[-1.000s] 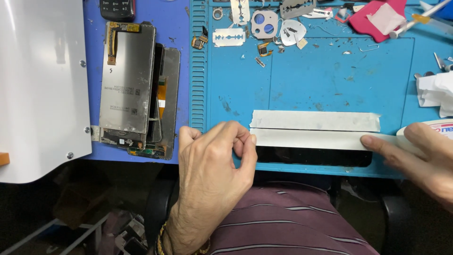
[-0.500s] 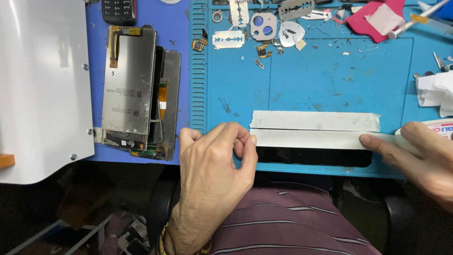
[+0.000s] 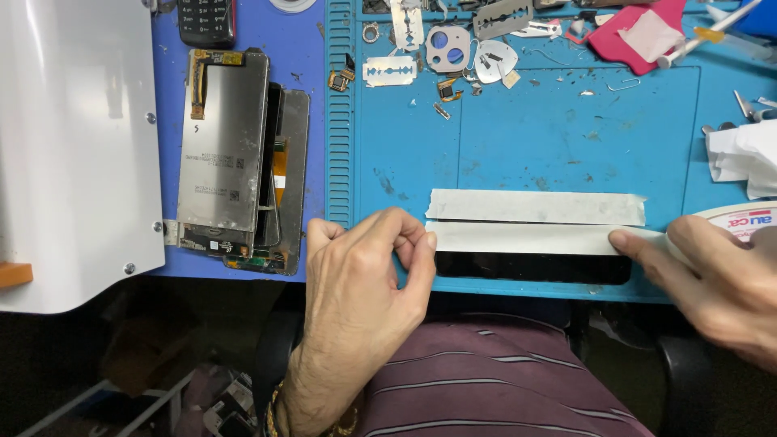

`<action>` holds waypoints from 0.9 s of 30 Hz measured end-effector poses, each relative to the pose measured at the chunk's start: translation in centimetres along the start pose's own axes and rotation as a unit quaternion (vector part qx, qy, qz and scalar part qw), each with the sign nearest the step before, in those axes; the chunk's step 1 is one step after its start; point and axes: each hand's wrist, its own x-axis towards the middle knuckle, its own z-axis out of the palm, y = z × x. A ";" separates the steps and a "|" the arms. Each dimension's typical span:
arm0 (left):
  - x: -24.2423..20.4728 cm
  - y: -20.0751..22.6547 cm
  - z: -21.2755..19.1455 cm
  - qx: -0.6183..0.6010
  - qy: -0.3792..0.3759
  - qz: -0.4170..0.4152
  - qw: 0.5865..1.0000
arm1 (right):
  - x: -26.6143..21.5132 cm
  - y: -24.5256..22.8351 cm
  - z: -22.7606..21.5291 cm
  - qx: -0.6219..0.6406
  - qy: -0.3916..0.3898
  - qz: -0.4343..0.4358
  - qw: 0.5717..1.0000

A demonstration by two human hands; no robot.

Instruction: The person cleans a rectangular electronic component with a white wipe, spraying it with liquid from a bottle. They then wipe a cracked smartphone screen and apply strips of white tape across the screen surface.

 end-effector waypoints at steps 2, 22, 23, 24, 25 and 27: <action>0.0 0.0 -0.1 -0.005 -0.004 0.001 1.000 | 0.1 0.1 -0.4 -0.016 0.002 -0.005 1.000; 0.1 0.0 0.3 0.035 -0.009 0.004 0.999 | 0.2 -0.1 -0.6 -0.054 -0.029 0.007 0.998; 0.1 0.0 0.4 0.037 -0.008 0.005 0.999 | 0.2 0.0 -0.6 -0.038 -0.010 0.007 0.999; 0.1 0.0 0.4 0.038 -0.006 0.006 0.999 | 0.3 0.1 -0.6 -0.022 0.009 0.008 1.000; 0.2 0.0 0.4 0.039 -0.006 0.006 0.999 | 0.3 0.1 -0.7 -0.022 0.010 0.008 1.000; 0.2 0.0 0.4 0.048 -0.008 0.010 0.999 | 0.4 0.2 -0.9 -0.028 -0.003 0.004 1.000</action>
